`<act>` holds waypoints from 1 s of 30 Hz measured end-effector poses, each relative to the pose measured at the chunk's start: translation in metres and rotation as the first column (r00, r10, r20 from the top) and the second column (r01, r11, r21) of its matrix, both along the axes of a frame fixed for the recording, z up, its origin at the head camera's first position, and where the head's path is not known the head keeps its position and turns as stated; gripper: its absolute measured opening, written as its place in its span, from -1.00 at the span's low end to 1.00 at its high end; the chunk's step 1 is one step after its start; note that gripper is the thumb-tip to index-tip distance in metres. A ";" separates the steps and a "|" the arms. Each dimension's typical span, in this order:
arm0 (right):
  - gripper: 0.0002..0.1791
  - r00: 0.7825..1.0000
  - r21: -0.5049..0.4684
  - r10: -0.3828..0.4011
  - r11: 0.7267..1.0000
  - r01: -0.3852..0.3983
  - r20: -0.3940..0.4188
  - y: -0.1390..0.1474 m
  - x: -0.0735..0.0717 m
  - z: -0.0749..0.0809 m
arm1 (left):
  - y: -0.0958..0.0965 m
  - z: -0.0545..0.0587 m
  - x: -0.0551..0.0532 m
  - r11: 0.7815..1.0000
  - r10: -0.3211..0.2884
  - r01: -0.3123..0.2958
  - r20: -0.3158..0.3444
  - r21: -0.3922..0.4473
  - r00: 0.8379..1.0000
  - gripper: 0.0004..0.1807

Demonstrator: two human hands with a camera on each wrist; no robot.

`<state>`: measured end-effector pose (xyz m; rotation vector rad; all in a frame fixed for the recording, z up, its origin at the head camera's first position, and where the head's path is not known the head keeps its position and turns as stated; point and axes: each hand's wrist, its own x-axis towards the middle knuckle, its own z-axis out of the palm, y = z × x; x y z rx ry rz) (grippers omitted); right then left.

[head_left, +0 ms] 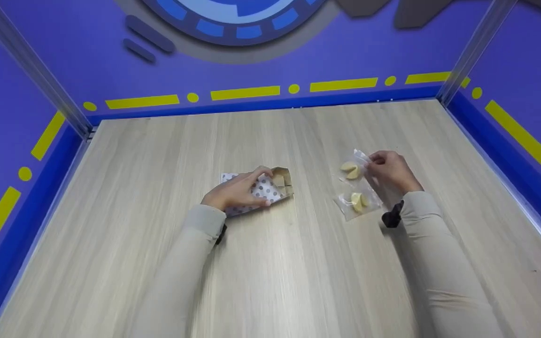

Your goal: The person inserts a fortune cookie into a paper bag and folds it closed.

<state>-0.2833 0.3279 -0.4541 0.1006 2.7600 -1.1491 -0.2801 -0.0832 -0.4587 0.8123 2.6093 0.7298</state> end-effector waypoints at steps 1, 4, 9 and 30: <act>-0.66 1.000 -0.008 -0.007 1.000 0.007 0.003 0.000 0.000 0.000 | 0.000 0.000 0.000 1.000 0.000 0.000 0.000 -0.001 1.000 -0.27; -0.68 0.999 -0.023 -0.031 0.999 0.032 0.014 0.000 0.001 0.000 | 0.000 0.001 0.000 1.000 0.001 -0.001 0.000 -0.005 1.000 -0.26; -0.73 0.999 -0.038 -0.041 0.998 0.040 -0.023 0.000 0.002 0.000 | 0.000 0.001 0.000 1.000 -0.004 0.004 0.007 0.000 1.000 -0.25; -0.75 0.996 -0.109 -0.056 0.993 0.049 -0.062 -0.006 -0.001 0.005 | 0.000 0.001 0.000 1.000 -0.002 0.002 0.005 0.003 1.000 -0.24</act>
